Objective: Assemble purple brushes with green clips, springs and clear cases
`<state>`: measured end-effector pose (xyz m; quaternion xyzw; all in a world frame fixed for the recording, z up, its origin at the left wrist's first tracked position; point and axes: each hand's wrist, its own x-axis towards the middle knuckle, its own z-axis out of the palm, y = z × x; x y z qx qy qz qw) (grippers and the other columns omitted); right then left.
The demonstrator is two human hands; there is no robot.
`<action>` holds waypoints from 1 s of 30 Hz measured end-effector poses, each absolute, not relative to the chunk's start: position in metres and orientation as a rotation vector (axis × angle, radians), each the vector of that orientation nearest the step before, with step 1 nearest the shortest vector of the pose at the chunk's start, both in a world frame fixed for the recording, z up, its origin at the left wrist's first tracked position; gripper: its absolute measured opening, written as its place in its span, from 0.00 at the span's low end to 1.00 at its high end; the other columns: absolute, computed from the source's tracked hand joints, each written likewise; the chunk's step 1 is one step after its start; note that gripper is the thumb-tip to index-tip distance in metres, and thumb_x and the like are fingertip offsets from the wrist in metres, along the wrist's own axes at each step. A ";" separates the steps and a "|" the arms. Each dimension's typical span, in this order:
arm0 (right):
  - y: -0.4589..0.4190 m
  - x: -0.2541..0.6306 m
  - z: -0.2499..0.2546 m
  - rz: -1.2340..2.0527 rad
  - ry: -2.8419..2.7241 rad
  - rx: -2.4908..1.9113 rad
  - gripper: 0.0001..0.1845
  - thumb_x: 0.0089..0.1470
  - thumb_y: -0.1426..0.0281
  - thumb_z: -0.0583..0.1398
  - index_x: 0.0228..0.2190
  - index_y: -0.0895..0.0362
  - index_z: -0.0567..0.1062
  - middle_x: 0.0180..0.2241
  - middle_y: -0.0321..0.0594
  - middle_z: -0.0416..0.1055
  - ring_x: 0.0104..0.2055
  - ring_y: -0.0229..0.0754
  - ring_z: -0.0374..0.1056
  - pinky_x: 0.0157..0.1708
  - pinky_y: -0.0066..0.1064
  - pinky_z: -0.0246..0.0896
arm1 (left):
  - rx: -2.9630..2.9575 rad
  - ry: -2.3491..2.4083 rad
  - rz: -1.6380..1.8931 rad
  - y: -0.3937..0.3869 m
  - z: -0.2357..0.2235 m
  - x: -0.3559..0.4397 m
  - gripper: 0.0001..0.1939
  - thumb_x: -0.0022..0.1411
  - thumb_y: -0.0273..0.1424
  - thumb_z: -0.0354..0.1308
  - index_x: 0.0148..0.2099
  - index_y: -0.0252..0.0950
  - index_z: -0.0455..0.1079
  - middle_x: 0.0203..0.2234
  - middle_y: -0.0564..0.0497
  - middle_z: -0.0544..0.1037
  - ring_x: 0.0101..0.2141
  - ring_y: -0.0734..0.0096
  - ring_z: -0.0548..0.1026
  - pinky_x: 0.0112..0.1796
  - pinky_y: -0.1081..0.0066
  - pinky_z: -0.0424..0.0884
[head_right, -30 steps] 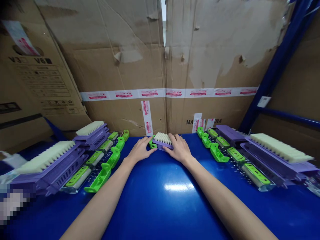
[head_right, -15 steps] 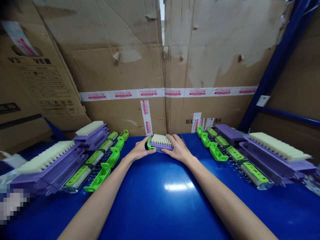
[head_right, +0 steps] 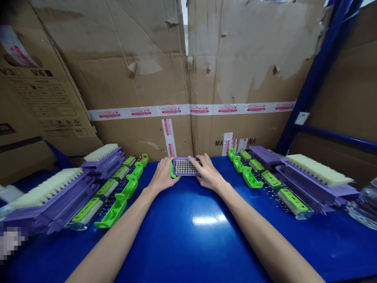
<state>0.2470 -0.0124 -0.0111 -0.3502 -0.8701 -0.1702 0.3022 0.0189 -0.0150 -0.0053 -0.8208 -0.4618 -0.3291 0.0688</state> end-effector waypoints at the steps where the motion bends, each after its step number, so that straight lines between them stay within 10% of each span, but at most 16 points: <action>1: -0.012 0.247 -0.011 -0.487 -2.310 -0.919 0.42 0.50 0.76 0.56 0.63 0.56 0.46 0.52 0.54 0.57 0.56 0.55 0.54 0.55 0.59 0.48 | -2.450 -1.373 -0.985 -0.015 -0.005 0.019 0.34 0.48 0.32 0.61 0.56 0.35 0.54 0.50 0.42 0.65 0.51 0.55 0.63 0.49 0.58 0.63; 30: -0.016 0.247 -0.002 -0.655 -2.366 -0.745 0.38 0.49 0.82 0.49 0.62 0.56 0.52 0.56 0.51 0.59 0.60 0.52 0.51 0.58 0.55 0.51 | -2.420 -1.341 -0.837 -0.018 -0.001 0.017 0.39 0.43 0.33 0.65 0.58 0.39 0.55 0.47 0.43 0.64 0.49 0.52 0.64 0.47 0.58 0.62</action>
